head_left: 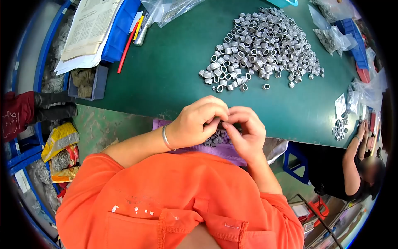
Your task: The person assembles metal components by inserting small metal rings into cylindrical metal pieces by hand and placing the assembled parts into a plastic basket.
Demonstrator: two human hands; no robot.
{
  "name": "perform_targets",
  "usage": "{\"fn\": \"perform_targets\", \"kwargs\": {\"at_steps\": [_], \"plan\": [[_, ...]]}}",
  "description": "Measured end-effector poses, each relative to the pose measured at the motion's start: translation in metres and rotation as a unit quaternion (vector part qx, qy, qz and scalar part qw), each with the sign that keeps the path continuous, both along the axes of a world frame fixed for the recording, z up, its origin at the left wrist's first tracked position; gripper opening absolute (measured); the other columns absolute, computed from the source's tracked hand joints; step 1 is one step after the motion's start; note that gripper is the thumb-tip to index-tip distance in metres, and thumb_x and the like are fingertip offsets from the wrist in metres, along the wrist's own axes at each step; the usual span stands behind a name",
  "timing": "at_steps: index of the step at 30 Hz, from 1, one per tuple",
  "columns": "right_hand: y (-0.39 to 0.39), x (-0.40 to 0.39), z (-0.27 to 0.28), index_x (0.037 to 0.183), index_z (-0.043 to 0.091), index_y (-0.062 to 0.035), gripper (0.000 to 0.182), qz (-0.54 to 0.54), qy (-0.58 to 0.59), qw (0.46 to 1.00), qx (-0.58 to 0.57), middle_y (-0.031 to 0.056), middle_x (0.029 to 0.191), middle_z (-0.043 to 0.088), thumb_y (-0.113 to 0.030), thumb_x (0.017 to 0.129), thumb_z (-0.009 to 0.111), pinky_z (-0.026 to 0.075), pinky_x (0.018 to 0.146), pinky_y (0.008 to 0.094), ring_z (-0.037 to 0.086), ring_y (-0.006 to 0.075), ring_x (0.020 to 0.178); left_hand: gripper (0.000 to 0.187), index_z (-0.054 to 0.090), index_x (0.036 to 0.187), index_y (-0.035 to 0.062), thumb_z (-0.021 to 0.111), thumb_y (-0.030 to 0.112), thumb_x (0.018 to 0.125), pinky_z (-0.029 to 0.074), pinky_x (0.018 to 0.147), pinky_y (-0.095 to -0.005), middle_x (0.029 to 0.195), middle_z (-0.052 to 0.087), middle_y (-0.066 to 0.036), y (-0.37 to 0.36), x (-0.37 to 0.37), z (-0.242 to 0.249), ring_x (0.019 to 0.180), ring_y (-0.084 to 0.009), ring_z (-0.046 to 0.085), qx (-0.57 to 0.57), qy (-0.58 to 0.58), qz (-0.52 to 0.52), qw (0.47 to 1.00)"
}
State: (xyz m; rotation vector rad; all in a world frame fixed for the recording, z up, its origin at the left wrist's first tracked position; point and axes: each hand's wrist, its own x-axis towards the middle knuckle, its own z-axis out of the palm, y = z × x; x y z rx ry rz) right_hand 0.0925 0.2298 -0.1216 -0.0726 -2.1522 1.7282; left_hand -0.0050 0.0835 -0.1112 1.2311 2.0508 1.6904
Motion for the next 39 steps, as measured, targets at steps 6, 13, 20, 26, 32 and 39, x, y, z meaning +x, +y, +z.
{"fn": "perform_targets", "kwargs": {"at_steps": [6, 13, 20, 26, 32, 39], "plan": [[0.023, -0.013, 0.005, 0.082, 0.062, -0.0028, 0.014, -0.034, 0.015, 0.98, 0.194, 0.0111, 0.084, 0.06, 0.007, 0.071, 0.063, 0.048, 0.06, 0.0307, 0.06, 0.0234, 0.074, 0.02, 0.057, 0.082, 0.005, 0.06, -0.011, 0.071, 0.036, 0.049, -0.02, 0.09, 0.058, -0.005, -0.016, -0.003, 0.001, 0.055, -0.0061, 0.042, -0.045, -0.036, -0.005, 0.998], [0.029, -0.032, -0.009, 0.097, 0.06, 0.0007, 0.02, -0.145, -0.084, 0.98, 0.107, 0.0103, 0.088, 0.06, 0.004, 0.077, 0.066, 0.05, 0.059, 0.027, 0.06, 0.0162, 0.068, 0.022, 0.062, 0.094, 0.0012, 0.064, -0.005, 0.073, 0.043, 0.055, -0.0263, 0.09, 0.058, -0.007, 0.008, -0.012, -0.002, 0.061, -0.0129, 0.05, -0.075, 0.071, 0.066, 0.992], [0.03, -0.01, -0.001, 0.105, 0.058, 0.0059, 0.018, 0.009, -0.136, 0.857, -0.496, 0.018, 0.098, 0.065, 0.004, 0.087, 0.056, 0.057, 0.074, 0.0287, 0.066, 0.0211, 0.085, 0.023, 0.059, 0.09, 0.0012, 0.07, 0.001, 0.07, 0.048, 0.065, -0.036, 0.082, 0.053, -0.012, 0.035, -0.027, -0.009, 0.074, -0.0296, 0.056, -0.11, 0.188, 0.078, 0.973], [0.029, -0.003, -0.005, 0.103, 0.055, 0.0054, 0.017, 0.034, -0.095, 0.845, -0.525, 0.0206, 0.106, 0.061, 0.005, 0.086, 0.056, 0.056, 0.078, 0.0312, 0.065, 0.0251, 0.091, 0.019, 0.061, 0.089, 0.0022, 0.068, -0.003, 0.073, 0.046, 0.061, -0.0305, 0.081, 0.055, -0.008, 0.022, -0.025, -0.011, 0.07, -0.0207, 0.056, -0.09, 0.093, 0.06, 0.99], [0.025, 0.006, -0.005, 0.086, 0.059, 0.0031, 0.012, 0.092, -0.054, 0.948, -0.301, 0.0162, 0.107, 0.06, 0.013, 0.08, 0.054, 0.051, 0.085, 0.0322, 0.062, 0.0234, 0.097, 0.014, 0.055, 0.102, 0.0028, 0.059, 0.006, 0.088, 0.043, 0.067, -0.0189, 0.092, 0.059, -0.002, -0.001, -0.019, -0.002, 0.077, -0.0056, 0.053, -0.052, -0.245, 0.052, 0.967], [0.059, -0.034, -0.009, 0.09, 0.061, 0.0004, 0.014, -0.238, -0.055, 0.921, 0.305, 0.0157, 0.089, 0.056, 0.001, 0.076, 0.063, 0.045, 0.077, 0.0377, 0.055, 0.0319, 0.086, 0.015, 0.051, 0.1, 0.0037, 0.059, 0.002, 0.087, 0.046, 0.08, -0.0234, 0.093, 0.059, -0.005, -0.004, -0.015, -0.005, 0.089, -0.0103, 0.057, 0.004, -0.354, 0.006, 0.935]]}}
